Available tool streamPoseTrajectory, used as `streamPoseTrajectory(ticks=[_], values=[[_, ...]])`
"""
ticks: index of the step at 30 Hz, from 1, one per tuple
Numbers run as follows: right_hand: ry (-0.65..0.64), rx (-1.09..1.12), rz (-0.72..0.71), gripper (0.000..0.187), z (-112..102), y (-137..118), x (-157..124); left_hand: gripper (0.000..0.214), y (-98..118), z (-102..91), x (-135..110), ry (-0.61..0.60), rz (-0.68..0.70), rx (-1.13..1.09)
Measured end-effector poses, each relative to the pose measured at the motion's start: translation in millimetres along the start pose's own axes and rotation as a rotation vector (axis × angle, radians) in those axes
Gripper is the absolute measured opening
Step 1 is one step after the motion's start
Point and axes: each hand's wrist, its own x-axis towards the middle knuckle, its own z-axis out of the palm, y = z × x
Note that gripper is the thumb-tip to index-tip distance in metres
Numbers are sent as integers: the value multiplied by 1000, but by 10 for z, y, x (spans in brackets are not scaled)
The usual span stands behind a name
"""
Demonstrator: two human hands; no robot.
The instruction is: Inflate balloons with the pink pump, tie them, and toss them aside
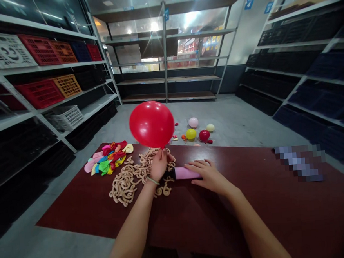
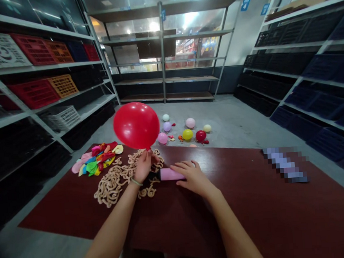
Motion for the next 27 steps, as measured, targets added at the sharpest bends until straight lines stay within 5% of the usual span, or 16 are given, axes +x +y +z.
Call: streamPoseTrajectory(ticks=[4, 10, 17, 27], values=[[211, 71, -37, 33, -98, -63, 24, 29, -8, 38, -51, -133, 15, 266], [618, -58, -60, 40, -37, -199, 31, 24, 2, 38, -84, -194, 169, 590], [610, -296, -171, 61, 2, -285, 152, 12, 92, 157, -179, -219, 179, 543], [516, -475, -141, 66, -33, -321, 175, 9, 97, 301, -255, -296, 223, 504]])
